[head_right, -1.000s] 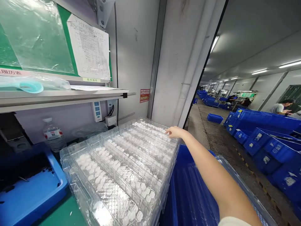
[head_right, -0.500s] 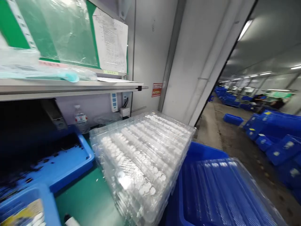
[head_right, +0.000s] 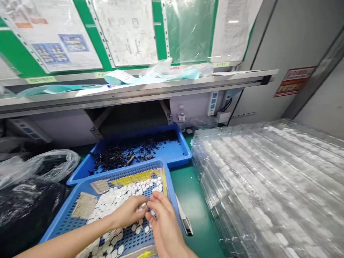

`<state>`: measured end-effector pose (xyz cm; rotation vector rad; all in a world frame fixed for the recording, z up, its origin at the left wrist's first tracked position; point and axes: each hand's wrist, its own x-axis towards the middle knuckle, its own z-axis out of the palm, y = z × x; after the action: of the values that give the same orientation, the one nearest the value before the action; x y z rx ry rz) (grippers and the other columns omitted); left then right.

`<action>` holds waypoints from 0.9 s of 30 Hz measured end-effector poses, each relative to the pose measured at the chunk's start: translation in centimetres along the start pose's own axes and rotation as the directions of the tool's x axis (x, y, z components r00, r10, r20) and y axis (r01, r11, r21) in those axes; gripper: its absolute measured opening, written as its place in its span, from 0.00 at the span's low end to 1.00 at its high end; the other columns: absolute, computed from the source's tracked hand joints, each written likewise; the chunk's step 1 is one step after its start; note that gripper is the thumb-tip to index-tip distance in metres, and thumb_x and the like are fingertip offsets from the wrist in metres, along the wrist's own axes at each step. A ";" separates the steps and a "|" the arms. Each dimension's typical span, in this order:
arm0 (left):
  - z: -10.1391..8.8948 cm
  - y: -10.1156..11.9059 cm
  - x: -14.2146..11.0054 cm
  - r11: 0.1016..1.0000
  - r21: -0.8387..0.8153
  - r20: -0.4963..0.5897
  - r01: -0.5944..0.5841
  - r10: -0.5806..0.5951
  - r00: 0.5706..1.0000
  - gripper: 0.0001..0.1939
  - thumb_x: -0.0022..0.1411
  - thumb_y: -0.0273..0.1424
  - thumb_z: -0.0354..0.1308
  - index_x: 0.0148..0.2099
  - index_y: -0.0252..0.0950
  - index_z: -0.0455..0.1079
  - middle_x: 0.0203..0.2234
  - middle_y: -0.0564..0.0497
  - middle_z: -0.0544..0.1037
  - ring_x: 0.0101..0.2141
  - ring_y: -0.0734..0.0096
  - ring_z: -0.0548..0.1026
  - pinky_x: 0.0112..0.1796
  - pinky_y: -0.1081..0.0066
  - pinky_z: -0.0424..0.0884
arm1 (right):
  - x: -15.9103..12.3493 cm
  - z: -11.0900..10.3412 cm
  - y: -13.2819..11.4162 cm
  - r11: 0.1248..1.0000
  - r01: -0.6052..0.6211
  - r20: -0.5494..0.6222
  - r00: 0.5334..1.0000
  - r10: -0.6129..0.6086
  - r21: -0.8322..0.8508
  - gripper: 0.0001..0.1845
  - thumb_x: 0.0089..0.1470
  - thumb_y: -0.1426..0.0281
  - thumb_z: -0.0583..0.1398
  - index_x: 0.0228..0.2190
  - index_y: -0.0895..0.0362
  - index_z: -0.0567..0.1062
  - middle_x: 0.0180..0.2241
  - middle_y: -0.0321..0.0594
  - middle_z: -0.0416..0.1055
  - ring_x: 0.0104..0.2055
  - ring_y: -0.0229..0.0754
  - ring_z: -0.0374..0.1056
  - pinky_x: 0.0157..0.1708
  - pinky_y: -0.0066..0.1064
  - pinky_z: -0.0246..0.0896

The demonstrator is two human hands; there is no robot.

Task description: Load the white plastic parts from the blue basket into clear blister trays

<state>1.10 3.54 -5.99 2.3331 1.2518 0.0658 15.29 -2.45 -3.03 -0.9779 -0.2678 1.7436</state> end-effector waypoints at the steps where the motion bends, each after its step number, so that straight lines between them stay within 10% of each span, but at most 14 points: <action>1: -0.8 0.4 0.0 0.998 -0.048 -0.014 0.029 -0.030 0.999 0.11 0.53 0.29 0.43 0.32 0.35 0.67 0.24 0.53 0.72 0.27 0.73 0.68 0.29 0.77 0.62 | 0.1 0.1 0.1 0.999 -0.022 -0.028 0.999 0.023 0.023 0.23 0.36 0.68 0.63 0.38 0.58 0.68 0.46 0.46 0.63 0.48 0.42 0.59 0.39 0.27 0.58; 7: -4.2 3.2 -1.6 0.899 -0.434 -0.093 0.064 -0.115 0.989 0.13 0.57 0.36 0.44 0.29 0.34 0.65 0.24 0.55 0.70 0.27 0.74 0.66 0.28 0.76 0.60 | 0.4 0.9 0.9 0.949 -0.219 0.084 0.975 0.205 0.226 0.08 0.47 0.70 0.56 0.31 0.59 0.71 0.32 0.42 0.70 0.36 0.39 0.65 0.39 0.33 0.58; 27: -5.3 3.8 -3.0 0.747 -0.659 0.003 0.089 -0.115 0.993 0.16 0.60 0.41 0.44 0.33 0.36 0.65 0.23 0.54 0.69 0.21 0.77 0.67 0.21 0.78 0.63 | 0.1 1.5 0.7 0.924 -0.355 0.153 0.930 0.334 0.143 0.13 0.55 0.66 0.49 0.33 0.60 0.70 0.31 0.41 0.68 0.30 0.38 0.63 0.34 0.34 0.59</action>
<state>0.90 1.48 0.92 1.6464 1.1292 0.4467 13.74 -2.23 -2.56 -0.8277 -0.0247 2.1169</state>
